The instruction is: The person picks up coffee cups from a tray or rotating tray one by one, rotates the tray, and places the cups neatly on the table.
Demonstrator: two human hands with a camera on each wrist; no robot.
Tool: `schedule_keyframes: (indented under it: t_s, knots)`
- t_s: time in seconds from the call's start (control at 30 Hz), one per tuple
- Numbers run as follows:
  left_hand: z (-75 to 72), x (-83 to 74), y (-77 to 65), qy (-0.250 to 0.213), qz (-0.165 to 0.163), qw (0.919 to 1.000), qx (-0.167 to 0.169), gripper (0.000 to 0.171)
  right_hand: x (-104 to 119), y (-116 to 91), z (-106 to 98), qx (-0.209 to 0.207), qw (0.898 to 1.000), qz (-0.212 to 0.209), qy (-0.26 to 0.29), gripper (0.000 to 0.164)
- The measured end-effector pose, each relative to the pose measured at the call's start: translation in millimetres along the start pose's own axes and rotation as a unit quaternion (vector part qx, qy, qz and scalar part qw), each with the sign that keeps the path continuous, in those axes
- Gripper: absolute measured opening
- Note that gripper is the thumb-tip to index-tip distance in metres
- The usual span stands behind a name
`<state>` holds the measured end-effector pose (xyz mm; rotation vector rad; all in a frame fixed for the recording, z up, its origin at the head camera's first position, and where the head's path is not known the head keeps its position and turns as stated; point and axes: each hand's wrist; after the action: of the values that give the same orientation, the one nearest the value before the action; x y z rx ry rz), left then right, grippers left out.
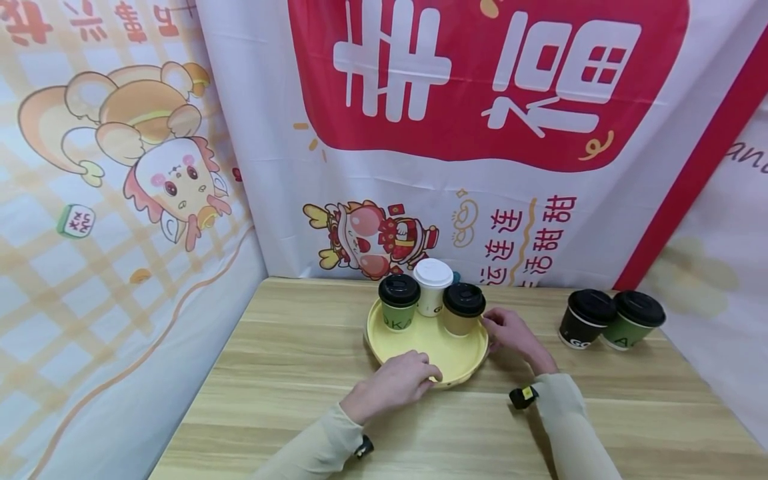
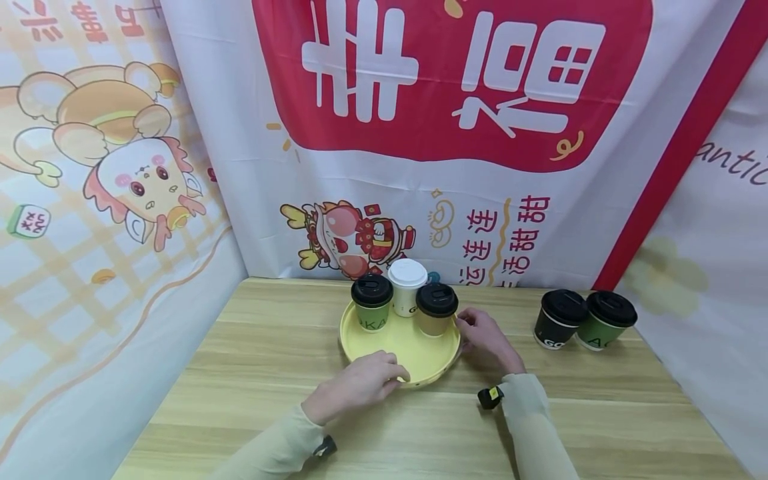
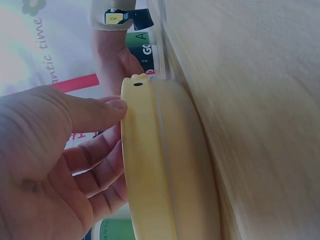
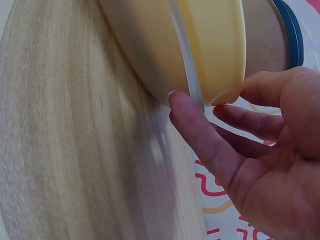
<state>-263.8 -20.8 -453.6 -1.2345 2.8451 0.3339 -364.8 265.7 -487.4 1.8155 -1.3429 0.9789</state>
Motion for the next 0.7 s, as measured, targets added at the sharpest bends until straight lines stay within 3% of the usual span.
schedule_keyframes:
  t_s: [0.7]
  knots:
    - [2.2, 26.0, -9.5, -0.005, -0.015, 0.9998, 0.013, 0.014, -0.4, -1.4, -0.7, 0.001, 0.999, -0.025, 0.020, 0.020]
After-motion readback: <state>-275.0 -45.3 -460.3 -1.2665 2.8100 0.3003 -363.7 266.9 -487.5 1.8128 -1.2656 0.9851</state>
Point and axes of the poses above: each hand's wrist, its own y-axis towards the middle knuckle, its own z-axis out of the palm, x = y × z, and after that the axes turned 8 degrees about -z, right-handed
